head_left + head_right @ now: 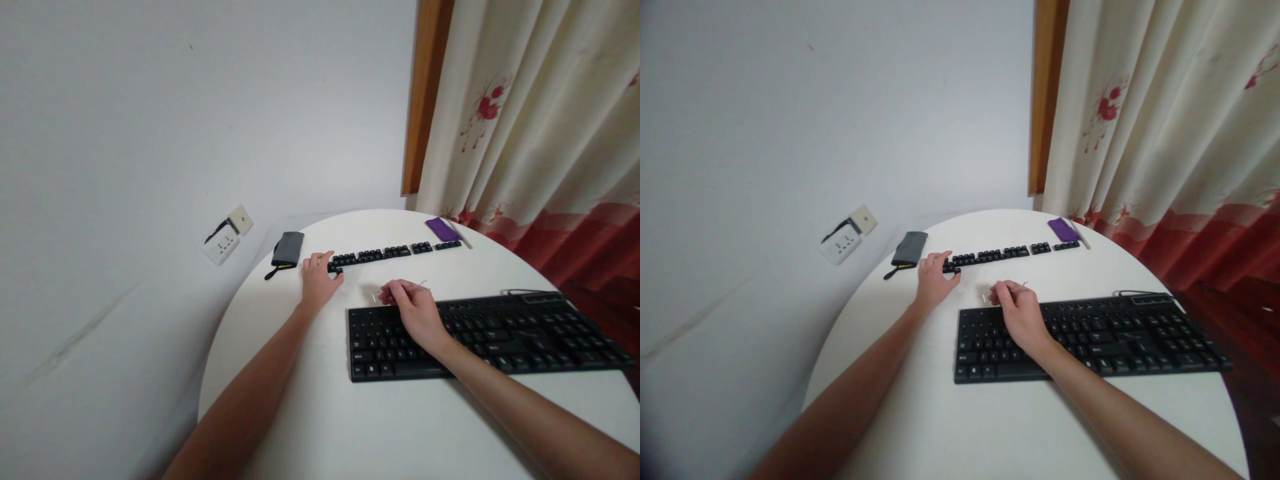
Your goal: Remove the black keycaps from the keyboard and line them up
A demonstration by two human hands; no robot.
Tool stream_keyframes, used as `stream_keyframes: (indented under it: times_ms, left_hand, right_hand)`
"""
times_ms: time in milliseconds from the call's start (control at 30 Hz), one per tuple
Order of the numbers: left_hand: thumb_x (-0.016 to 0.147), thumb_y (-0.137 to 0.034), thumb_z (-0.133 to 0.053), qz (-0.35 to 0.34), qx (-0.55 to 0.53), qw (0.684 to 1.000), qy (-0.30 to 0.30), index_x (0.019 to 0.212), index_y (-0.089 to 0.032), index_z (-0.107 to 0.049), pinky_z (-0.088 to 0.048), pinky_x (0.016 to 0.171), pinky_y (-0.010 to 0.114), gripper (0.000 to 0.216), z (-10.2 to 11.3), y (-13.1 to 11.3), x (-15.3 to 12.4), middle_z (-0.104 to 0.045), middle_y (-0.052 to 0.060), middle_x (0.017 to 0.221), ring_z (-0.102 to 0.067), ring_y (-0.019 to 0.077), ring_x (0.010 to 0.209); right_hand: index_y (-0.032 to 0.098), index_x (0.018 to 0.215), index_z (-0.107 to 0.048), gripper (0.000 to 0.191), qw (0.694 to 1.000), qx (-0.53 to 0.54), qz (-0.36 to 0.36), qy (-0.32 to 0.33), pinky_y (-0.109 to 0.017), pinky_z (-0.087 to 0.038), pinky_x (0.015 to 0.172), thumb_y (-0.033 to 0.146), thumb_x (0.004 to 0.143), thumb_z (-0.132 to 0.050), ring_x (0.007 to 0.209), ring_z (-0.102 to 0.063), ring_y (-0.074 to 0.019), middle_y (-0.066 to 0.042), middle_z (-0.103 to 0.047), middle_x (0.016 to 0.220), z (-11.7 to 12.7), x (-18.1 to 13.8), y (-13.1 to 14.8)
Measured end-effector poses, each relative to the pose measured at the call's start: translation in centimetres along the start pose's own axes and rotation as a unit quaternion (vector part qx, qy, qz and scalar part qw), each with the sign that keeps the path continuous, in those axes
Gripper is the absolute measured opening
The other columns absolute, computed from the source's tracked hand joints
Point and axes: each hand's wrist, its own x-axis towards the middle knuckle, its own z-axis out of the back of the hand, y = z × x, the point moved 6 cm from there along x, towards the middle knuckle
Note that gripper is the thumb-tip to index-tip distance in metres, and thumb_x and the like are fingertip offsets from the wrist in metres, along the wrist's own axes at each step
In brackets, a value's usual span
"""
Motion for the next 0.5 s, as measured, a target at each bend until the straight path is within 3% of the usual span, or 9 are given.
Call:
stream_keyframes:
  times_ms: [500]
  left_hand:
    - [0.075, -0.03, -0.073, 0.004, -0.008, 1.0, 0.002, 0.129, -0.024, -0.057, -0.042, 0.096, 0.044, 0.057, -0.19, 0.46, 0.02, -0.058, 0.009, 0.117, -0.051, 0.0313, 0.109]
  right_hand:
    - [0.016, 0.079, -0.07, 0.046, 1.0, -0.002, -0.001, 0.004, -0.033, -0.052, 0.076, 0.055, 0.094, -0.049, 0.075, -0.068, -0.0216, -0.01, -0.075, 0.084, 0.08, -0.08, 0.22]
